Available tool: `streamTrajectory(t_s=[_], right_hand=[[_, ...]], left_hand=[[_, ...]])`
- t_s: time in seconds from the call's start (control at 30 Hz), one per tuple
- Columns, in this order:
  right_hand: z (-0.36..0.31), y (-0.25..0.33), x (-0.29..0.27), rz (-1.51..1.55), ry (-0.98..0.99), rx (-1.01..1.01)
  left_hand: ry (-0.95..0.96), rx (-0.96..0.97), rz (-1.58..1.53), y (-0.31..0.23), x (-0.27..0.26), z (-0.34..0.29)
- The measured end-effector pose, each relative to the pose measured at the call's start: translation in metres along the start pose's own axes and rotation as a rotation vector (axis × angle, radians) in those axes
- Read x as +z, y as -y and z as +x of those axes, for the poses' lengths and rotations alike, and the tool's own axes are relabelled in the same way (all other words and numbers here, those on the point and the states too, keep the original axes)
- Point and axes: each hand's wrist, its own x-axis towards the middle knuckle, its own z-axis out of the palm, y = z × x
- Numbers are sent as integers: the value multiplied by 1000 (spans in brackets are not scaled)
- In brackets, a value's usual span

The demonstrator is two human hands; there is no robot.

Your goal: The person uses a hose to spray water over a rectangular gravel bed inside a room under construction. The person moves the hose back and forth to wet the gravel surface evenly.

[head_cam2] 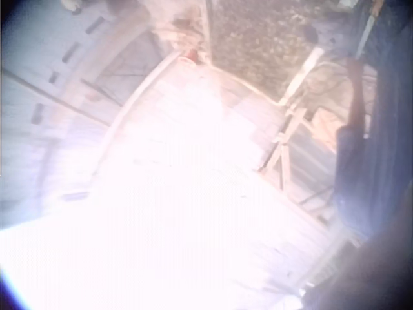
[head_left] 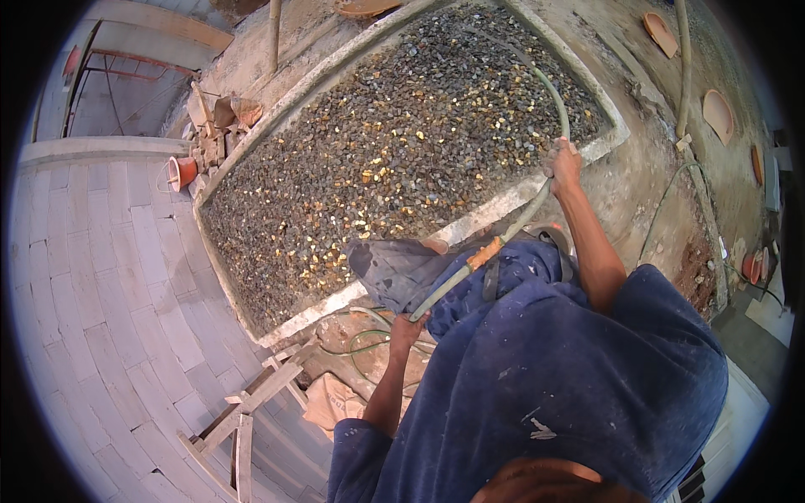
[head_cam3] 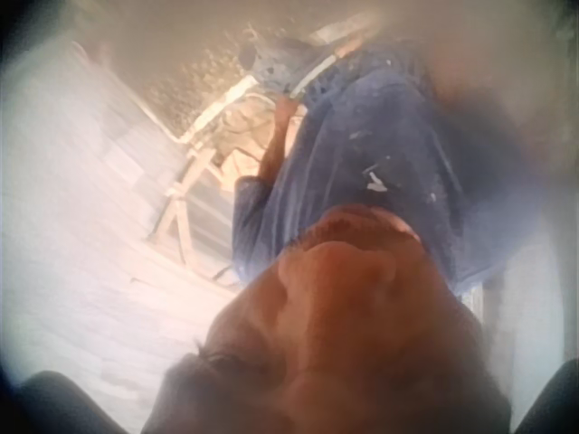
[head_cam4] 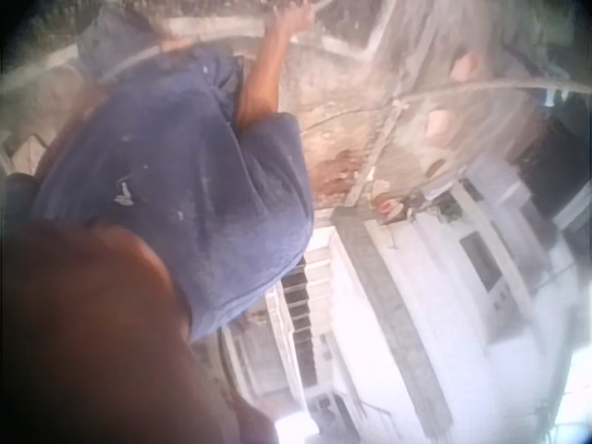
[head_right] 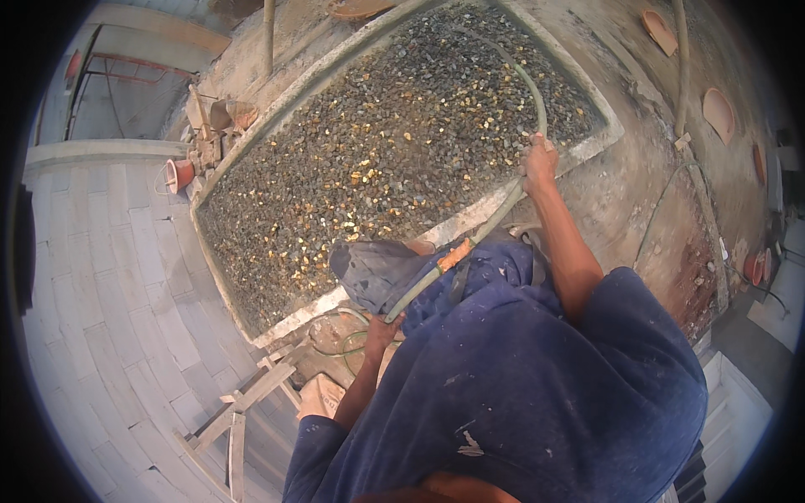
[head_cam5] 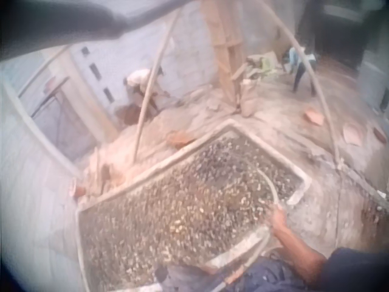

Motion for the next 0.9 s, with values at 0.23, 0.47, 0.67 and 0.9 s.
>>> streamTrajectory(t_s=[0.23, 0.47, 0.67, 0.9], right_hand=[[5, -9, -14, -203, 103, 216], [22, -24, 14, -433, 377, 456], [19, -40, 53, -578, 481, 459], [31, -60, 62, -762, 497, 508]], left_hand=[[-21, -15, 75, 5, 7, -10], [-9, -79, 76, 16, 21, -21], [-82, -60, 58, 15, 39, -40], [-144, -141, 13, 15, 63, -54]])
